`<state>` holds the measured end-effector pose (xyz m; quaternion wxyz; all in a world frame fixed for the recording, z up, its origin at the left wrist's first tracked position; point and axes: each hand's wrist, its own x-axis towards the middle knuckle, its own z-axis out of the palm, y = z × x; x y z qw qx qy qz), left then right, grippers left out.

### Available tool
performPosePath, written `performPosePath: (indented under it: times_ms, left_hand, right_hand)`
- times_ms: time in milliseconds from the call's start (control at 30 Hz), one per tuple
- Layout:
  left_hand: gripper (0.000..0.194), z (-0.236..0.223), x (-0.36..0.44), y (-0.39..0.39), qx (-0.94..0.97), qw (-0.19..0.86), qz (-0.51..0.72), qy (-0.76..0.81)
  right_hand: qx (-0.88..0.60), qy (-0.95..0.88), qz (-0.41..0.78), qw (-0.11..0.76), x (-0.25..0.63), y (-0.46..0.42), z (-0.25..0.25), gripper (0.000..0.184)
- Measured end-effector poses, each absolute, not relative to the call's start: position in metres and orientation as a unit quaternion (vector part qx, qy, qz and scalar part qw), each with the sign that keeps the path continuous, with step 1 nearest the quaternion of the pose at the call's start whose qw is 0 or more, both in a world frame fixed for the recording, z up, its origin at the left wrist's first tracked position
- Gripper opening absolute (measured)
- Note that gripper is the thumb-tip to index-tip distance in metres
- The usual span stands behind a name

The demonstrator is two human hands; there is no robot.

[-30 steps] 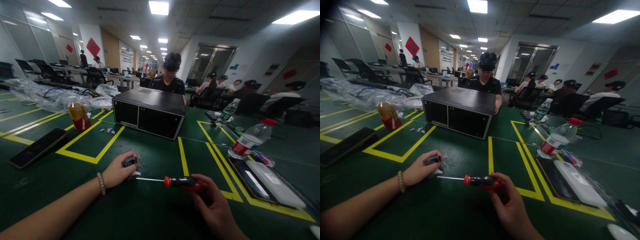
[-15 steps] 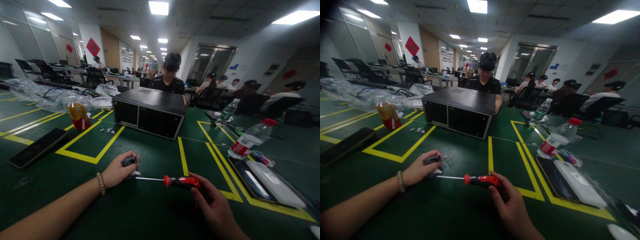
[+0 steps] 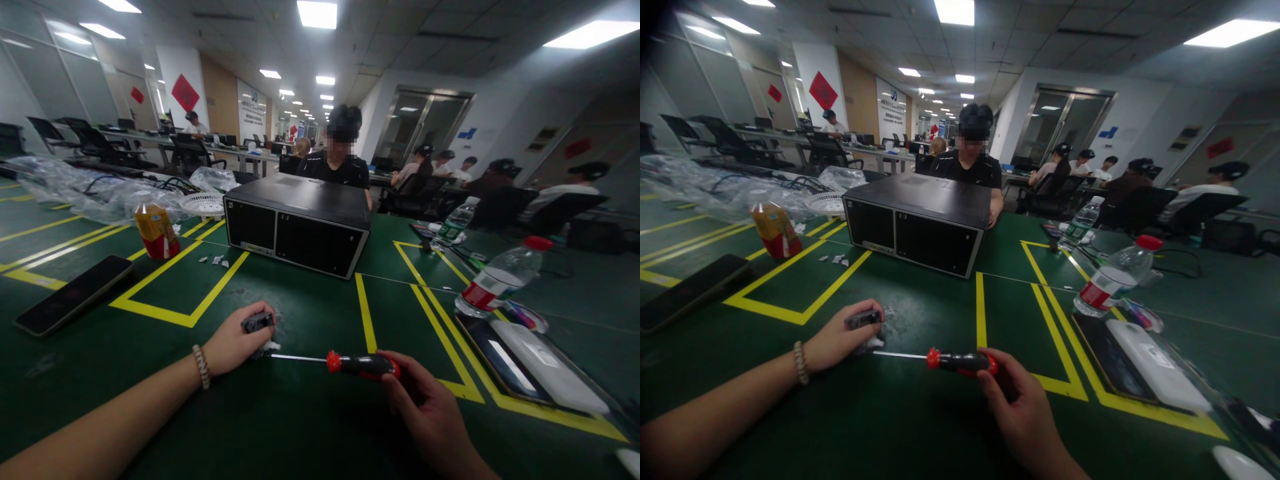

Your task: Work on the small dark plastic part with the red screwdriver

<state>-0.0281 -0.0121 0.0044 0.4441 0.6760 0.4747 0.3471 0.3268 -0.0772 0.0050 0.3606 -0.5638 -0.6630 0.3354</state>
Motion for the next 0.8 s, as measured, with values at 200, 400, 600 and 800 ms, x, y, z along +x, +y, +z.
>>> performPosePath:
  times_ms: [200, 400, 600, 800]
  left_hand:
    - [0.016, 0.0036, -0.0278, -0.0127, 0.674, 0.446, 0.347, 0.477]
    - [0.015, 0.0033, -0.0273, -0.0120, 0.672, 0.443, 0.355, 0.474]
    - [0.014, 0.0022, -0.0278, -0.0115, 0.678, 0.439, 0.352, 0.473]
    - [0.014, 0.0001, -0.0289, -0.0103, 0.680, 0.439, 0.348, 0.473]
  right_hand:
    - [-0.533, -0.659, 0.354, 0.395, 0.3235, -0.0825, 0.0013, 0.045]
    - [-0.543, -0.656, 0.357, 0.384, 0.3223, -0.0815, 0.0059, 0.040]
    - [-0.553, -0.655, 0.345, 0.383, 0.3221, -0.0789, 0.0075, 0.035]
    - [-0.545, -0.654, 0.360, 0.380, 0.3244, -0.0804, 0.0027, 0.046]
